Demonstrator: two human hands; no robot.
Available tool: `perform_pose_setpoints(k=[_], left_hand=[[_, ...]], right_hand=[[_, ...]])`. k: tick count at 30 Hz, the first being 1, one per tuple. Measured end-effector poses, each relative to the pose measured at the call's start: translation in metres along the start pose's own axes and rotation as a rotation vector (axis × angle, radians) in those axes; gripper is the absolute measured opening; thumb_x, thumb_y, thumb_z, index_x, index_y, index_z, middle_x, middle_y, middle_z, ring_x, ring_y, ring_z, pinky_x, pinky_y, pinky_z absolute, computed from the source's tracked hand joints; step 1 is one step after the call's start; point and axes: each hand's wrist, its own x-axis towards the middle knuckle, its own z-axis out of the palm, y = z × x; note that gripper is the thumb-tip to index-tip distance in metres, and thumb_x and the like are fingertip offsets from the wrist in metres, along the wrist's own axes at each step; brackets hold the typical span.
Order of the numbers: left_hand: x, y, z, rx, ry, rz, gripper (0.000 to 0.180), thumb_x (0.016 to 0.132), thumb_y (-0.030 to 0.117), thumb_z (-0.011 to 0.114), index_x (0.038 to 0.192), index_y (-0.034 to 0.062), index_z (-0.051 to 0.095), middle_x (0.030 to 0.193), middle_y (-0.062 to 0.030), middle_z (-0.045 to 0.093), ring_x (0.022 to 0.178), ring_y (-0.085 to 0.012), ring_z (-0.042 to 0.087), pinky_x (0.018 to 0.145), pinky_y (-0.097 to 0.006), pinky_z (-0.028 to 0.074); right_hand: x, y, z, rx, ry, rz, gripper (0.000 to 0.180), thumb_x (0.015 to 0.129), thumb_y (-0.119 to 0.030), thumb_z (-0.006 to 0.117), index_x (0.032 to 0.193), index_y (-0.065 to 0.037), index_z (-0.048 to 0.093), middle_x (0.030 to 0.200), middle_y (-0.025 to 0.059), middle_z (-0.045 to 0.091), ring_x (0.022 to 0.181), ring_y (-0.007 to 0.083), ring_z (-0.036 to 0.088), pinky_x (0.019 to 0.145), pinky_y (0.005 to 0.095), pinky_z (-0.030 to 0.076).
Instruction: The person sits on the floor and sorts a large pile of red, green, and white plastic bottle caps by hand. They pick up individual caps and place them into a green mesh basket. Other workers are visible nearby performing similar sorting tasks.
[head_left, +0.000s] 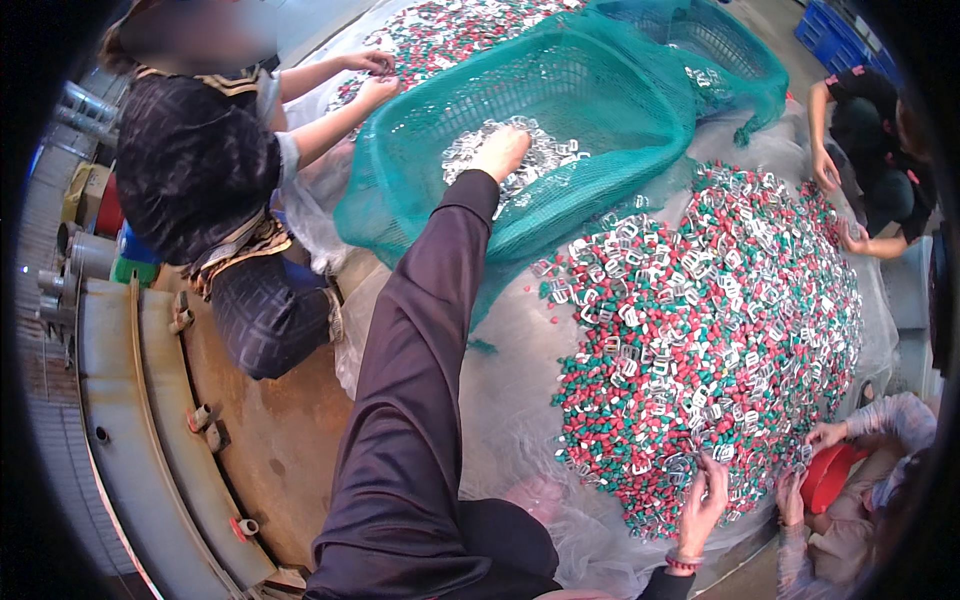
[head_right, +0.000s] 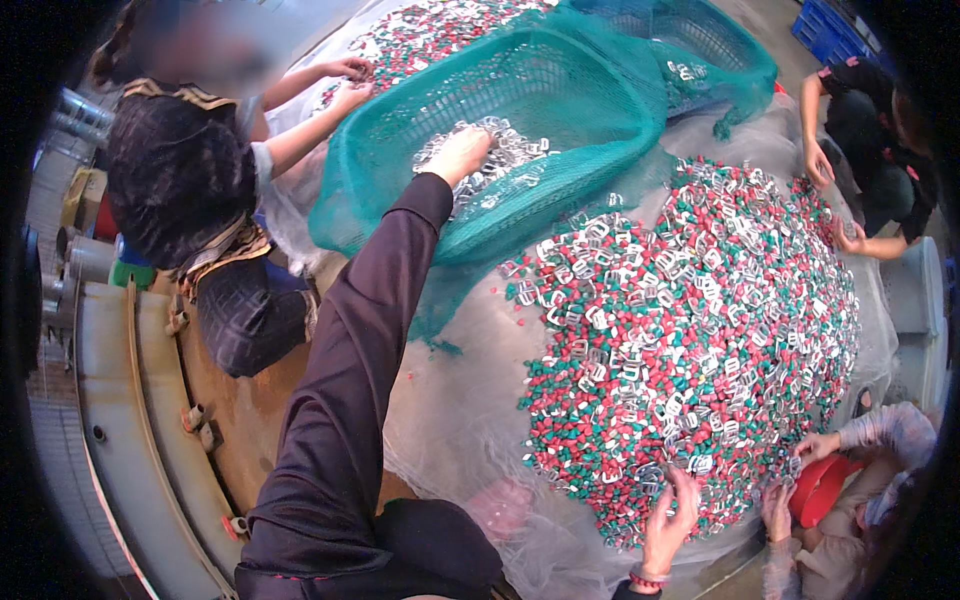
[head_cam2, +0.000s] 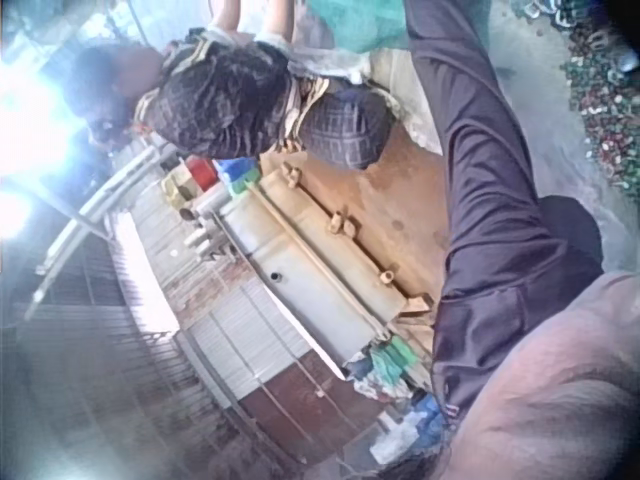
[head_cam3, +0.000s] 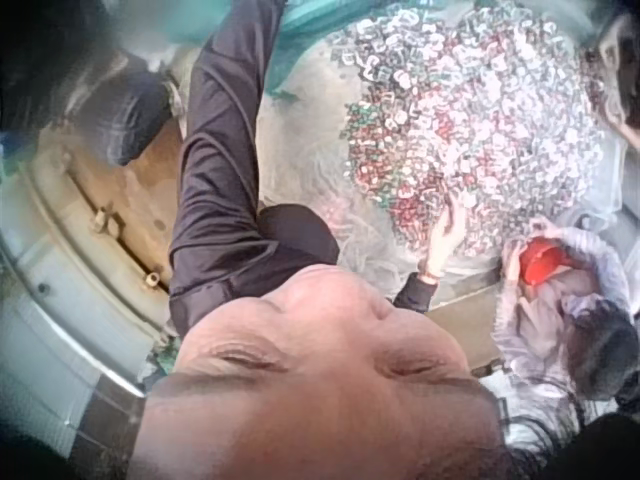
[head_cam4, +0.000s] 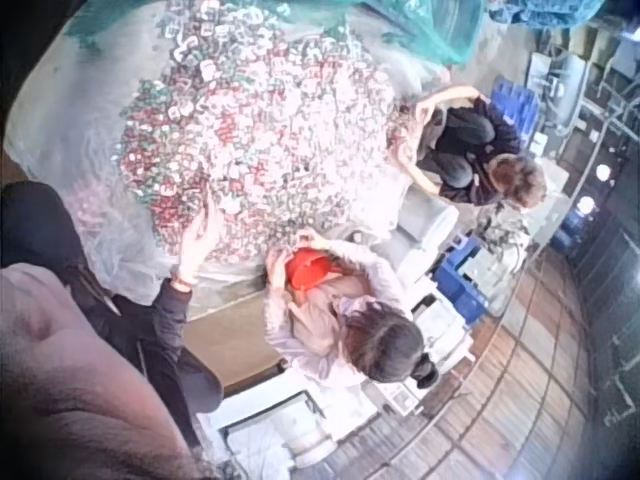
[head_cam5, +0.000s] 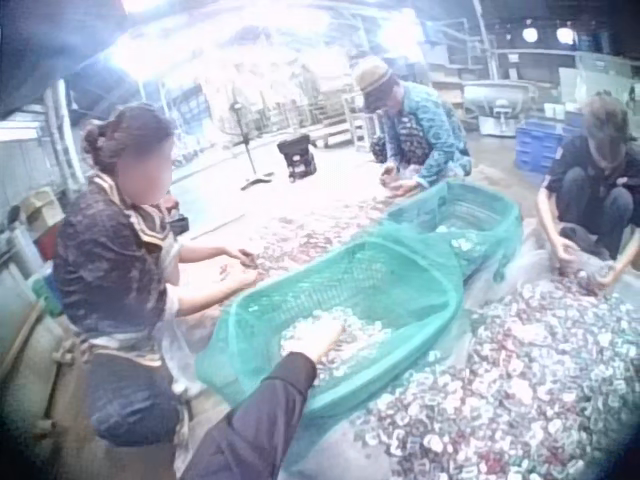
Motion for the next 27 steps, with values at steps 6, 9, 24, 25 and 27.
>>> perform_pose_setpoints(k=[6,9,24,25,27], left_hand=[[-0.003,0.006,0.038,-0.180,0.007,-0.082,0.014,0.075,0.015,0.066,0.080,0.0025,0.069,0.082,-0.0185,0.067,0.085,-0.0344,0.067,0.075,-0.045,0.052],[-0.007,0.011,0.019,-0.502,0.127,-0.504,0.026,0.083,0.031,0.068,0.090,0.0065,0.072,0.086,-0.0158,0.069,0.087,-0.0310,0.068,0.079,-0.045,0.051],[-0.126,0.264,-0.146,-2.071,-0.334,-0.034,0.027,0.092,0.010,0.063,0.117,0.0028,0.055,0.102,-0.0099,0.066,0.092,-0.0166,0.065,0.076,-0.032,0.056],[-0.139,0.289,-0.143,-2.102,-0.319,-0.058,0.028,0.091,0.010,0.064,0.117,0.0035,0.055,0.104,-0.0081,0.066,0.093,-0.0153,0.065,0.076,-0.032,0.055],[-0.162,0.324,-0.131,-2.094,-0.400,-0.124,0.025,0.092,0.011,0.064,0.115,0.0045,0.058,0.105,-0.0040,0.066,0.096,-0.0131,0.063,0.080,-0.029,0.053]], right_hand=[[-0.012,0.037,-0.023,0.116,0.131,0.222,0.019,0.095,0.001,0.048,0.106,0.003,0.063,0.096,0.0083,0.061,0.090,0.0174,0.058,0.079,0.0289,0.047],[0.004,0.029,0.002,0.319,0.165,0.346,0.019,0.096,0.001,0.046,0.104,0.002,0.063,0.097,0.0057,0.059,0.088,0.0134,0.058,0.076,0.0249,0.049],[0.079,-0.101,0.095,1.311,0.063,0.239,0.042,0.100,-0.016,0.051,0.139,-0.003,0.045,0.122,0.0102,0.056,0.096,0.0142,0.060,0.071,0.0312,0.057],[0.083,-0.096,0.091,1.354,0.117,0.270,0.040,0.100,-0.018,0.052,0.137,-0.003,0.048,0.119,0.0089,0.059,0.096,0.0142,0.060,0.073,0.0301,0.056],[0.083,-0.081,0.085,1.352,0.150,0.335,0.037,0.099,-0.019,0.054,0.131,-0.001,0.052,0.116,0.0078,0.061,0.095,0.0149,0.061,0.075,0.0291,0.055]])
